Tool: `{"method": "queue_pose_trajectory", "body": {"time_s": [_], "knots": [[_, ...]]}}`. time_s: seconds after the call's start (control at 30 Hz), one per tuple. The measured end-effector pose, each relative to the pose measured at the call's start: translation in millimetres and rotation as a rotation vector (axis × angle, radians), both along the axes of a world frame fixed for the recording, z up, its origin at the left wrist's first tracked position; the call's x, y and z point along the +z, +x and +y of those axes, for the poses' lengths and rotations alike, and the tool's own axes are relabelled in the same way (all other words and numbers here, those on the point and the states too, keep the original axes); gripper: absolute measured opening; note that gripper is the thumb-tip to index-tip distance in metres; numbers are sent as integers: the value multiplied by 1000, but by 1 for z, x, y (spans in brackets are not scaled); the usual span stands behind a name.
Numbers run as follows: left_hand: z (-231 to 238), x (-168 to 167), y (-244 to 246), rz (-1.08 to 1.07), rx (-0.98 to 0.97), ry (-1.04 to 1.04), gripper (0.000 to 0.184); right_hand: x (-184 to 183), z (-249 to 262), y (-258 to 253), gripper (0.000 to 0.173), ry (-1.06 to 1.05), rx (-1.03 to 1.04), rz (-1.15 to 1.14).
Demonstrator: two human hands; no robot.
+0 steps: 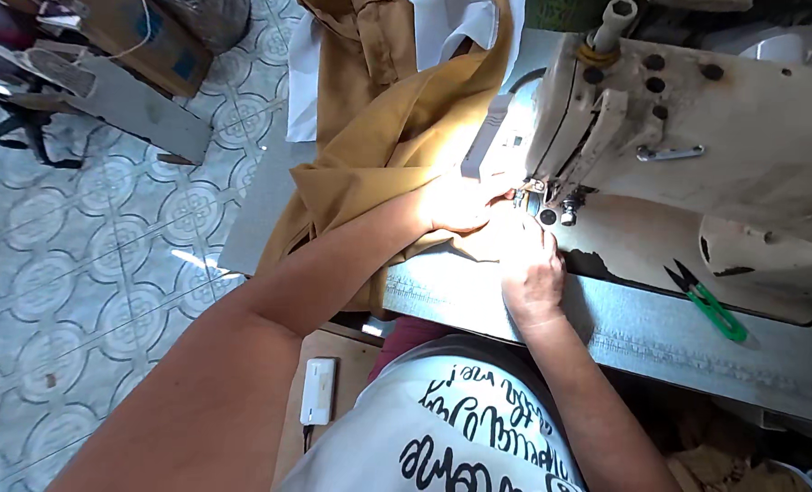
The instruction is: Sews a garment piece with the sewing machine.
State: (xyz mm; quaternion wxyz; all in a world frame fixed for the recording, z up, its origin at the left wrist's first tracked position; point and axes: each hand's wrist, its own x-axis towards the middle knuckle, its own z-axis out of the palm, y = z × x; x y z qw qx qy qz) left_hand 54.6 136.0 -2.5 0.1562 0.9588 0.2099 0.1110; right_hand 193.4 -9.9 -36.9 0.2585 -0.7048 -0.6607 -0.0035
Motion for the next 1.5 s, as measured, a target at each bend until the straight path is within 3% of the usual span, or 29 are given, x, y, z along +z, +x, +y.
{"method": "queue_pose_trajectory", "body": {"time_s": [0.7,0.83,0.97,1.03,1.17,1.37,1.5], "knots": [[10,-6,0,45,-44,-107,38,0,3,1,36,3,-17,-30],[9,4,2,134,-8,-144,42,-1,6,1,34,15,-18,10],[10,-4,-1,4,-62,89,34,-1,8,4,33,27,1,25],[-2,8,-2,1,-19,236,28,0,9,4,33,26,-2,59],[-51,34,0,56,154,202,25,0,13,3,29,54,-25,64],[-91,-26,-15,-291,217,143,19,1,10,4,21,85,20,132],[-90,-31,-17,-280,259,86,20,1,10,5,21,66,5,132]]}}
